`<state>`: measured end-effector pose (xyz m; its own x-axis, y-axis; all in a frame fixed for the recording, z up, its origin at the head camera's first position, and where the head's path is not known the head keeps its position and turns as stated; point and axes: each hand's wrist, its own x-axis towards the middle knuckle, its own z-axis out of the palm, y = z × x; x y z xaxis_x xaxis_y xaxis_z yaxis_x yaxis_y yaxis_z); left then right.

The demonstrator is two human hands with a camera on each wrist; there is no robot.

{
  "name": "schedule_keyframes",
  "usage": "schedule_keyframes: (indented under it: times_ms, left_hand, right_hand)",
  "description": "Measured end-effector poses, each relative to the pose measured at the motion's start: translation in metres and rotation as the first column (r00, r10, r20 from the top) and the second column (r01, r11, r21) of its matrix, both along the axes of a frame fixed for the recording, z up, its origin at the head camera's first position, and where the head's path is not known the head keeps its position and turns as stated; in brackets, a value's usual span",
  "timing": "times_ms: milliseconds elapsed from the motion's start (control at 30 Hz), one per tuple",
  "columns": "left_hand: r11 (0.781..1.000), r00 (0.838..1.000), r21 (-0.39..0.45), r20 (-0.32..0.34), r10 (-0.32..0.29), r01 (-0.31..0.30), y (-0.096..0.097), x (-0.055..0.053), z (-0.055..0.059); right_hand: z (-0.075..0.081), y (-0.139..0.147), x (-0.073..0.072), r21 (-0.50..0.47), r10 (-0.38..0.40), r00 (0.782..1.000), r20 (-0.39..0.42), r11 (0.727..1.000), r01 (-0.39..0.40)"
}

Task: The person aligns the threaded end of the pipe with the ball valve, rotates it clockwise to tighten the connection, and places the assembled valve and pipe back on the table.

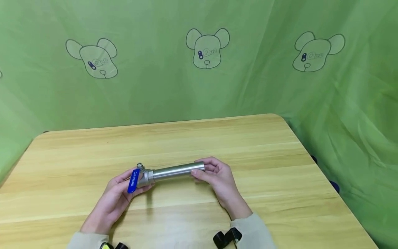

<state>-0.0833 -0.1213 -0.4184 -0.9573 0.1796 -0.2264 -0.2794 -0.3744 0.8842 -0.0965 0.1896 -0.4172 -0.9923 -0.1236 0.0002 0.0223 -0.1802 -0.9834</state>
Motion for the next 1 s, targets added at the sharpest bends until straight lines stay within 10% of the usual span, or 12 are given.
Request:
schedule_keyframes:
  times_ms: [1000]
  left_hand:
    - [1.000,1.000,-0.016,0.006,-0.001,0.001,-0.0009,-0.0032,-0.0005]
  right_hand:
    - [0.0006,-0.0006,-0.0016,0.031,0.000,1.000,-0.027,1.000,0.001]
